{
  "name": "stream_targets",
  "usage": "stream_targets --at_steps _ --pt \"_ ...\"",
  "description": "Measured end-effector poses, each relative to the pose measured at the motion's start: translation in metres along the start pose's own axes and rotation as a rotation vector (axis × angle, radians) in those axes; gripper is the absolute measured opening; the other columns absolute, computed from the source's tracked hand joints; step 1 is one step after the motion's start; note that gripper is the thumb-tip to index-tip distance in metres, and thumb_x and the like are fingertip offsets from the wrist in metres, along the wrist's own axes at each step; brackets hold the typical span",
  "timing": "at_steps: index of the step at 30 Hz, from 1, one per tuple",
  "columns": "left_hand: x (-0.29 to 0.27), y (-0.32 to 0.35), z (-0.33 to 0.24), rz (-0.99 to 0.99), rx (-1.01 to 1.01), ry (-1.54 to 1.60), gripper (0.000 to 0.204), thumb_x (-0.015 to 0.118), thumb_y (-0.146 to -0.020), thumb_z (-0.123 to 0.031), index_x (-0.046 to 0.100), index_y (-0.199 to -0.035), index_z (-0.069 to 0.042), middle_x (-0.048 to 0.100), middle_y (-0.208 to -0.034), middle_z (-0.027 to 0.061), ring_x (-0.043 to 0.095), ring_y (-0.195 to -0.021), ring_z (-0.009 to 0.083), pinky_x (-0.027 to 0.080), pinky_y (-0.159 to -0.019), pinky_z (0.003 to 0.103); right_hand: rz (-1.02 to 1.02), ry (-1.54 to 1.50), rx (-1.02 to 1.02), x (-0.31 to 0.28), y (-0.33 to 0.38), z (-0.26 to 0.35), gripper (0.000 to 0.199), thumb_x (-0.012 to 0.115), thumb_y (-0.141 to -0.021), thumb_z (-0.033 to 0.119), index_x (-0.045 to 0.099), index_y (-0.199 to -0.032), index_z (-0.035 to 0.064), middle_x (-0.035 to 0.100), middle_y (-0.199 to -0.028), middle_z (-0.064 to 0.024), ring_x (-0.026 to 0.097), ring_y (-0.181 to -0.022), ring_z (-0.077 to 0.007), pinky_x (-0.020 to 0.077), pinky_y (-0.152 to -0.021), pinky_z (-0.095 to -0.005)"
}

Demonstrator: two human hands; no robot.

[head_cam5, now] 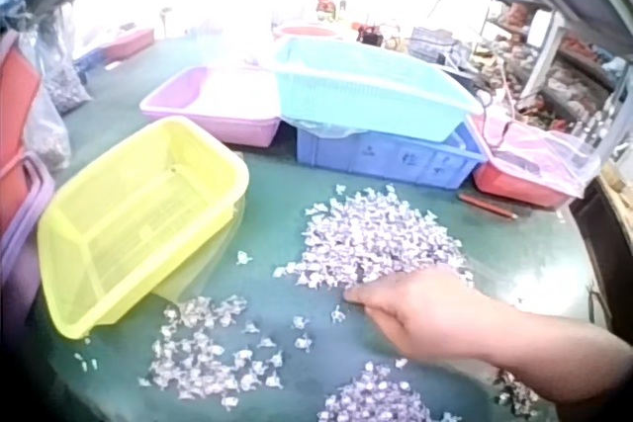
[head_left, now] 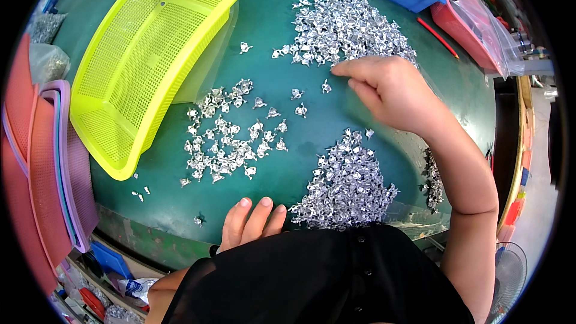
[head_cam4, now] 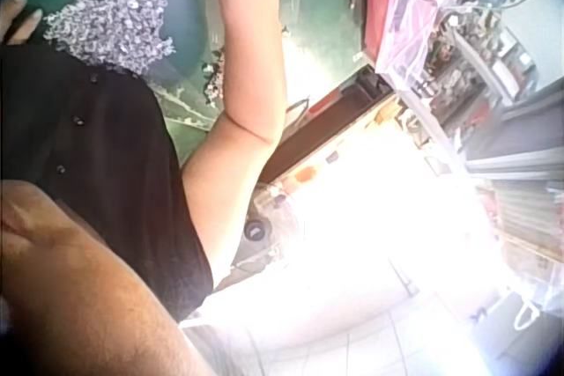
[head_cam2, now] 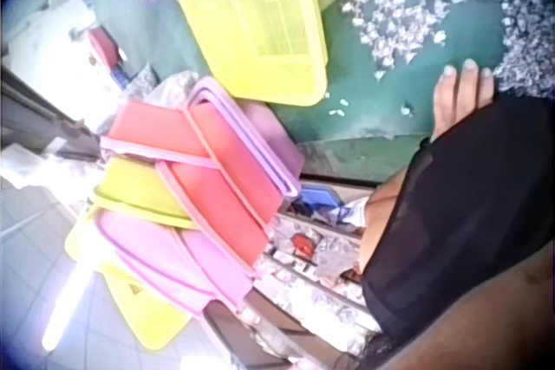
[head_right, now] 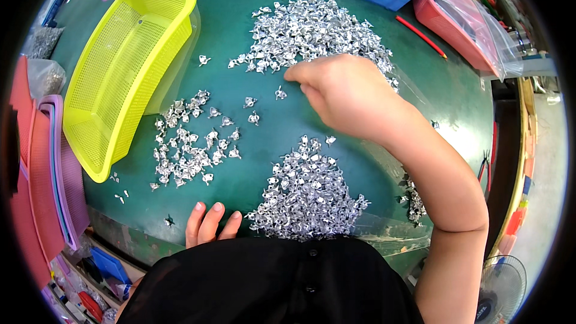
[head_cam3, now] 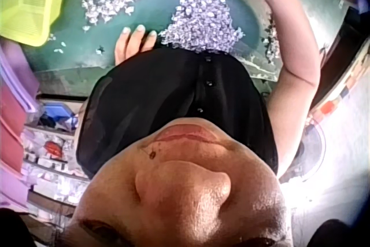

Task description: The person sorts small silver metallic components on a green table, picking them up and moving them into piles. They occasionally inspect individual pieces and use their hands to gather and separate the items.

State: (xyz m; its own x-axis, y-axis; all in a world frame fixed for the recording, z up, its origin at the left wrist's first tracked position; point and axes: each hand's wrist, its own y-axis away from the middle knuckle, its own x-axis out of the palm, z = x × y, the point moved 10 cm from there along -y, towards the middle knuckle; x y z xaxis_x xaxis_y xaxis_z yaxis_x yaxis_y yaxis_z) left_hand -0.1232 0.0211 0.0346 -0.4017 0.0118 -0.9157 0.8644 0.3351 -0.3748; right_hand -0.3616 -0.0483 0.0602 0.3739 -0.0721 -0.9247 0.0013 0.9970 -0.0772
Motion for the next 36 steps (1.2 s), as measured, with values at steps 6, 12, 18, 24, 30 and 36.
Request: stream_targets --at_steps 6,12,18,24,30,36 --pt "-0.002 -0.001 0.000 -0.012 0.002 -0.005 0.018 0.055 -0.090 -0.014 0.066 -0.103 -0.007 0.060 -0.109 0.0132 0.056 -0.105 0.0336 0.056 -0.076 0.039 0.090 0.071 0.139 0.009 -0.002 -0.001 0.023 0.057 -0.082 0.009 0.066 -0.103 0.0078 0.067 -0.079 -0.0148 0.065 -0.073 -0.0349 0.0522 -0.066 -0.0439" --pt "-0.001 0.000 -0.001 0.005 0.023 -0.022 0.021 0.052 -0.092 -0.018 0.065 -0.104 -0.006 0.060 -0.109 0.0142 0.055 -0.105 0.0344 0.055 -0.077 0.040 0.058 0.029 -0.068 -0.001 0.005 0.011 0.029 0.058 -0.080 0.007 0.065 -0.107 0.0063 0.067 -0.079 -0.0137 0.065 -0.073 -0.0338 0.0523 -0.066 -0.0426" --pt "-0.002 -0.002 -0.001 -0.002 0.034 -0.028 0.025 0.048 -0.095 -0.023 0.065 -0.104 -0.006 0.060 -0.108 0.0151 0.056 -0.105 0.0356 0.055 -0.077 0.041 0.094 0.039 0.026 0.001 0.011 0.007 0.024 0.059 -0.079 0.006 0.068 -0.101 0.0041 0.068 -0.087 -0.0132 0.065 -0.078 -0.0326 0.0529 -0.069 -0.0409" --pt "-0.002 -0.006 -0.004 0.030 0.058 -0.024 0.024 0.049 -0.095 -0.021 0.064 -0.105 -0.005 0.060 -0.108 0.0134 0.056 -0.106 0.0348 0.054 -0.079 0.043 -0.078 0.021 0.037 -0.013 0.008 -0.003 0.022 0.059 -0.080 0.007 0.068 -0.100 0.0041 0.068 -0.090 -0.0145 0.065 -0.081 -0.0334 0.0530 -0.071 -0.0408" --pt "-0.005 -0.011 -0.007 0.024 0.088 -0.033 0.019 0.049 -0.094 -0.018 0.060 -0.102 -0.004 0.061 -0.109 0.0078 0.057 -0.107 0.0323 0.054 -0.079 0.046 -0.059 -0.029 0.030 -0.016 0.003 -0.012 0.021 0.060 -0.081 0.010 0.067 -0.100 0.0063 0.068 -0.087 -0.0144 0.065 -0.080 -0.0345 0.0520 -0.072 -0.0434" --pt "-0.014 -0.020 -0.004 -0.047 0.002 -0.006 0.017 0.050 -0.094 -0.016 0.059 -0.102 -0.004 0.061 -0.109 0.0074 0.057 -0.106 0.0321 0.054 -0.079 0.047 -0.143 0.035 0.206 -0.009 -0.017 -0.027 0.017 0.062 -0.082 0.014 0.067 -0.097 0.0090 0.068 -0.084 -0.0144 0.065 -0.078 -0.0339 0.0514 -0.072 -0.0441"
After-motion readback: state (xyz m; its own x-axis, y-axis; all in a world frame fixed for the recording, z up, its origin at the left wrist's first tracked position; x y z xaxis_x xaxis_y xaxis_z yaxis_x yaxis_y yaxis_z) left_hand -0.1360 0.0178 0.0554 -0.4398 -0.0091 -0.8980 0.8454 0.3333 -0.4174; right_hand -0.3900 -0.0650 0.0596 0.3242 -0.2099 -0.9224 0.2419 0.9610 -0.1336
